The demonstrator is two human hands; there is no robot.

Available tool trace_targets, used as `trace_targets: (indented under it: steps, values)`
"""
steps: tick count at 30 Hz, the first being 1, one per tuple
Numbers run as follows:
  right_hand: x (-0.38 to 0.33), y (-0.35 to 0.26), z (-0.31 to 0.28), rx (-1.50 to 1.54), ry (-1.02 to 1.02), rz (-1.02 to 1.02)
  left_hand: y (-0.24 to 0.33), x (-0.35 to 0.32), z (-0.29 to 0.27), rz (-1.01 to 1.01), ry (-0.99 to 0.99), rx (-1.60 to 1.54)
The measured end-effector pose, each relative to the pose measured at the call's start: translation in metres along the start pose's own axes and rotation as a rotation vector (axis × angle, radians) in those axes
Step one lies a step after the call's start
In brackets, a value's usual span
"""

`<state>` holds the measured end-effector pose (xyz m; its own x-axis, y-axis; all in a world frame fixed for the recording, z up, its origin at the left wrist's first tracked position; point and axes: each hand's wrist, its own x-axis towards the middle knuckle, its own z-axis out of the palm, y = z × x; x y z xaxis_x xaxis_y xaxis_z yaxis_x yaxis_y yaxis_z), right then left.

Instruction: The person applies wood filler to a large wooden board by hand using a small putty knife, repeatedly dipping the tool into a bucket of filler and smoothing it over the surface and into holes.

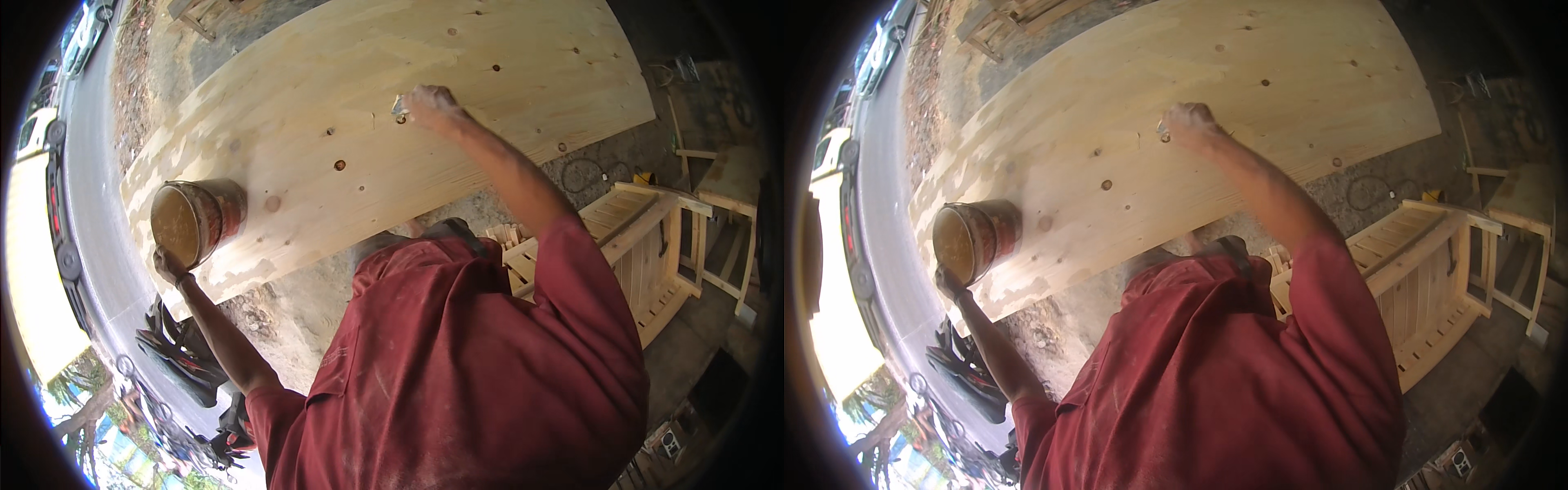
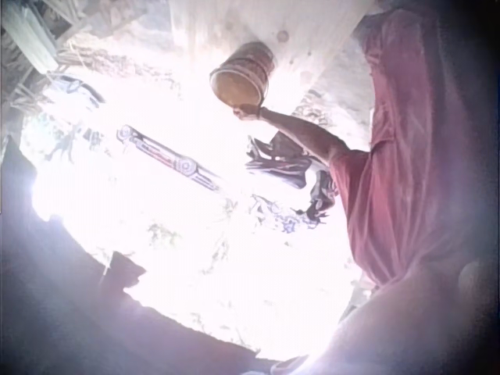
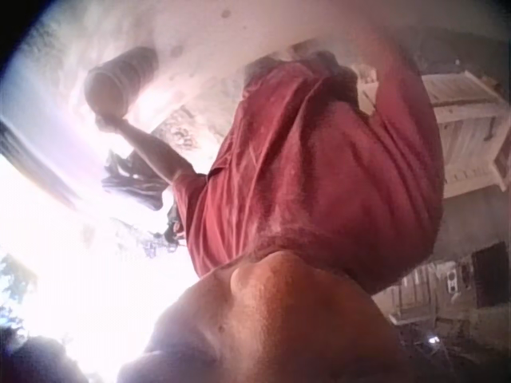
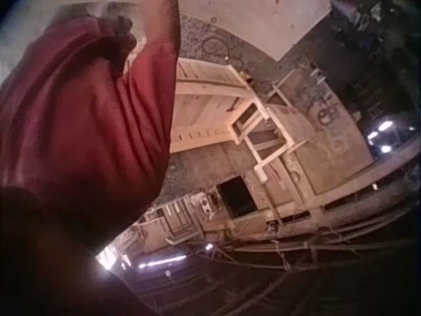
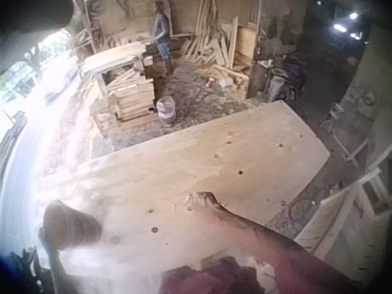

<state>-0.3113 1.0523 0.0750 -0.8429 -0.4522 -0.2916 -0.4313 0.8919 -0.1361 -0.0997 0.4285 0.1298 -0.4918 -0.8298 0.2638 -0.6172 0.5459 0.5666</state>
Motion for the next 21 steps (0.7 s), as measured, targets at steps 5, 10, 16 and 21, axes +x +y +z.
trace_targets:
  steps: [5,10,16,21]
  values:
    - [-0.041,0.054,-0.002,-0.028,-0.145,0.008,0.000,-0.003,0.001,-0.021,0.033,-0.021]
    - [-0.110,0.097,0.005,-0.083,-0.295,0.151,0.009,-0.007,0.001,-0.030,0.011,-0.023]
    - [-0.098,0.108,-0.019,0.054,-0.282,0.262,0.006,-0.006,0.002,-0.020,0.007,-0.050]
    - [-0.061,0.091,-0.033,0.189,-0.295,0.376,0.005,-0.006,0.002,-0.062,-0.007,-0.083]
